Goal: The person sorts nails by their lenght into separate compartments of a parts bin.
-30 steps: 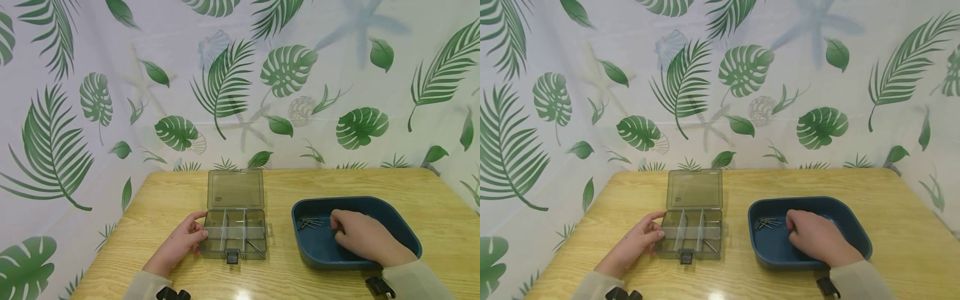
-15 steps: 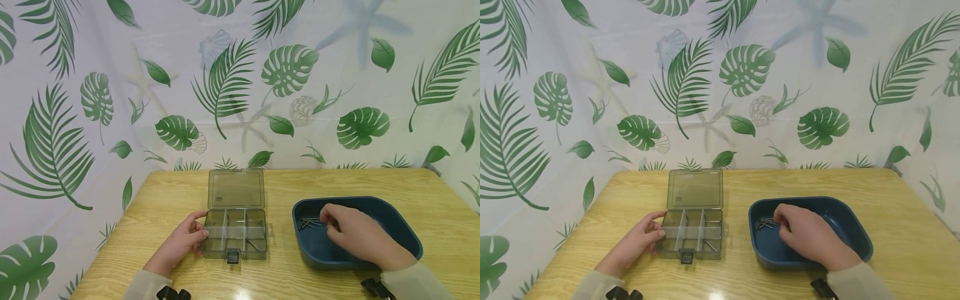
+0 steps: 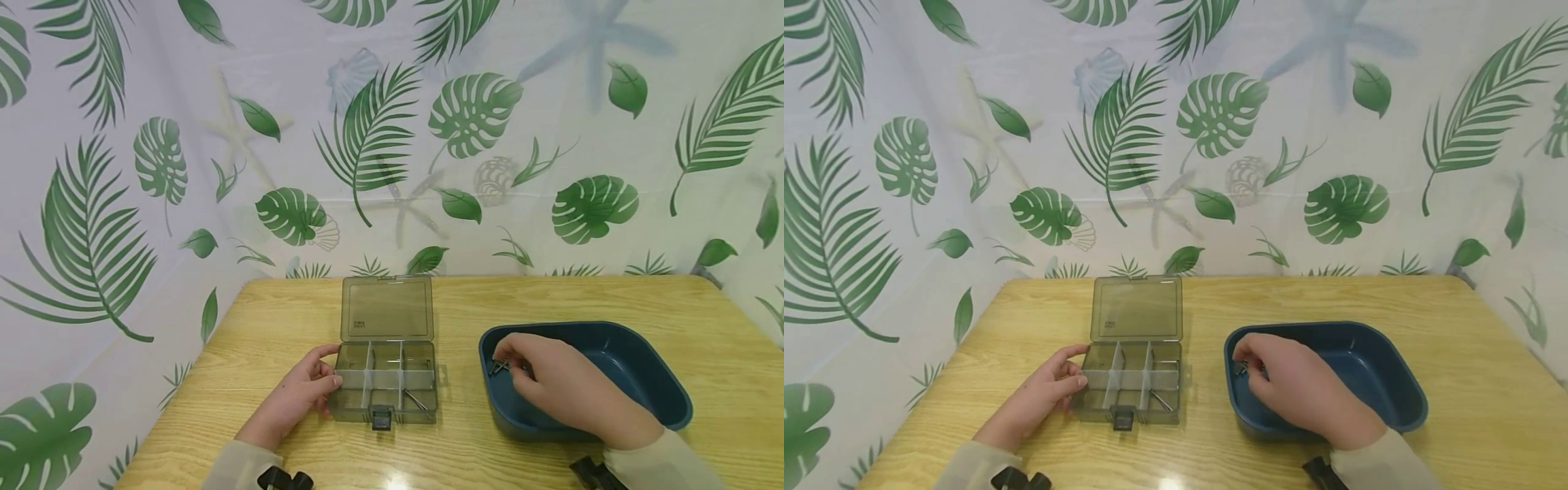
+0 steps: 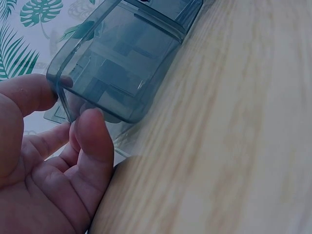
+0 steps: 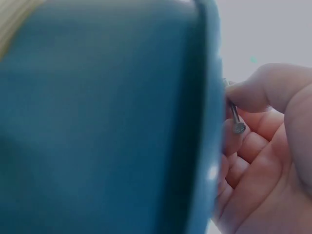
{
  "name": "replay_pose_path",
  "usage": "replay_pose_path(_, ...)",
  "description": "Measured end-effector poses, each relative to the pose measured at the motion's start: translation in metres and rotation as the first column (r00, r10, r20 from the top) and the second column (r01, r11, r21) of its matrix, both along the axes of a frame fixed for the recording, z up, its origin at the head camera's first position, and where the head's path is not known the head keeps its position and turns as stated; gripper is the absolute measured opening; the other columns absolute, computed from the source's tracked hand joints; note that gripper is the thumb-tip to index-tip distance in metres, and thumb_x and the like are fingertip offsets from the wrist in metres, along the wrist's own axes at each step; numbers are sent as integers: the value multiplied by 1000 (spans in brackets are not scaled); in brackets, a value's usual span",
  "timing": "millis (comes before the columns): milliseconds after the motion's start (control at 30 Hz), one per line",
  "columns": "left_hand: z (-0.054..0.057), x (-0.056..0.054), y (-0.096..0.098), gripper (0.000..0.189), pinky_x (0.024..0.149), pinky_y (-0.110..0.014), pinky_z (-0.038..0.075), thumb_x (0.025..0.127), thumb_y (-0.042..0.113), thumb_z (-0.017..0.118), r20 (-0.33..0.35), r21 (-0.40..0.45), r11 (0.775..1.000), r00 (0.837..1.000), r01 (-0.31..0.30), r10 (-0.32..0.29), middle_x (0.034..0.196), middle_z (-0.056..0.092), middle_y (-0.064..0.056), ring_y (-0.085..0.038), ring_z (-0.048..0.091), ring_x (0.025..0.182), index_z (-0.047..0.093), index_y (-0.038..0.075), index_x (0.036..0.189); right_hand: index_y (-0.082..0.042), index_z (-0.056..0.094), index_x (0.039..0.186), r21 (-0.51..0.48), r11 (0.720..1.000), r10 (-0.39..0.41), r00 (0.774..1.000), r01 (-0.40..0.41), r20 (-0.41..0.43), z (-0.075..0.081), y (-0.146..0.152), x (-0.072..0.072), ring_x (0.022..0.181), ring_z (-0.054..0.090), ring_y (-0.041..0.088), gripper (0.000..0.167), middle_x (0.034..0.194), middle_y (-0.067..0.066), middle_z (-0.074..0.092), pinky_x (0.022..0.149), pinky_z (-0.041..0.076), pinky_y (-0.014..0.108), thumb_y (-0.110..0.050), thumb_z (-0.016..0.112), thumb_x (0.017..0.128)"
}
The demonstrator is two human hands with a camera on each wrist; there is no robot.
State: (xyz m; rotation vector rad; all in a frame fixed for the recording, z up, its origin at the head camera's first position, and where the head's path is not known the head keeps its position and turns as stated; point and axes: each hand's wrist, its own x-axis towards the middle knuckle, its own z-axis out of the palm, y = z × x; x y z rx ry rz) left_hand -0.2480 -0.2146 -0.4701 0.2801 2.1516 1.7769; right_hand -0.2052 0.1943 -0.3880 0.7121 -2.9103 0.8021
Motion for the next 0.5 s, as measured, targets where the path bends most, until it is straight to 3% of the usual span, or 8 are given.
replay_pose_path(333, -1, 0, 1, 62, 56, -35, 55, 102, 10, 61, 1, 8, 1000, 1000, -12, 12, 101, 47, -10, -17, 46, 64, 31, 7, 156, -21, 68, 110, -2, 995, 95, 994, -95, -54, 8, -36, -3, 64, 45, 2, 25, 103, -13, 66, 59, 41, 25, -2, 58, 97)
replay_pose_path(500, -2, -2, 0, 62, 57, -35, 56, 102, 11, 61, 2, 1, 1000, 1000, -9, 9, 101, 48, -11, -17, 47, 62, 32, 8, 156, -20, 70, 109, 12, 993, 114, 993, -113, -31, 9, -58, -6, 59, 42, 3, 24, 104, -12, 67, 56, 41, 26, -3, 58, 97)
